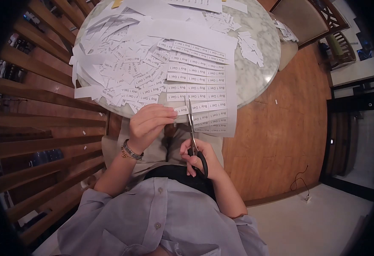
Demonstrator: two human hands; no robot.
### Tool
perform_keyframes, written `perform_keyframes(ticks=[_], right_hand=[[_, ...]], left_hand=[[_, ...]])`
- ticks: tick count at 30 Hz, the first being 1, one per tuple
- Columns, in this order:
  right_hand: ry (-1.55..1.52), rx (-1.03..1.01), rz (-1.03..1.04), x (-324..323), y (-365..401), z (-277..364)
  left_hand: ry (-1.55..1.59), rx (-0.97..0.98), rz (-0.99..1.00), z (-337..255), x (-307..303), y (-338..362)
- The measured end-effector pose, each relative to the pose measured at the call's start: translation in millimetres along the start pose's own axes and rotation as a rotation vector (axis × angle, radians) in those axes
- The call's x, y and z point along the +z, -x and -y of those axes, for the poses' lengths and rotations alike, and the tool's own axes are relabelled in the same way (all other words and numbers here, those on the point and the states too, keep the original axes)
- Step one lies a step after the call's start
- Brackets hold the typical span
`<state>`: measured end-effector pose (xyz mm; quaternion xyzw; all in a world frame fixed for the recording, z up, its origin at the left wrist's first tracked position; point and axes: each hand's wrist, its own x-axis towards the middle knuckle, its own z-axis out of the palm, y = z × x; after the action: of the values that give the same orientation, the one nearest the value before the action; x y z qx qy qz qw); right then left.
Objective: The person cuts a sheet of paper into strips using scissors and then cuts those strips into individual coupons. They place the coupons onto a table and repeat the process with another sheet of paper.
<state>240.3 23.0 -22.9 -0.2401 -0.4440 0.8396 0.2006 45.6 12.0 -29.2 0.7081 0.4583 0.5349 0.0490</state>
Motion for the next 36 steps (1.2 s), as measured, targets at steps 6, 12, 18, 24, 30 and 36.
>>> perform_keyframes(ticks=[6,12,18,24,30,36], right_hand=[[-0.021,0.032,-0.027,1,-1,2],[-0.026,0.082,-0.059,1,-1,5],[-0.043,0.092,-0.076,1,-2,5],[-0.051,0.092,-0.087,3,-1,5],[-0.042,0.123,-0.103,4,-1,6],[-0.02,0.125,-0.148,5,-4,5]], left_hand=[[-0.007,0.01,0.009,0,0,0],[-0.004,-0.002,0.018,0,-1,-1],[-0.024,0.002,0.032,3,-3,-2],[-0.047,-0.108,-0.004,-4,-1,-9],[-0.027,-0.138,-0.042,-3,2,-6],[-0.049,-0.132,-0.093,-5,-7,-9]])
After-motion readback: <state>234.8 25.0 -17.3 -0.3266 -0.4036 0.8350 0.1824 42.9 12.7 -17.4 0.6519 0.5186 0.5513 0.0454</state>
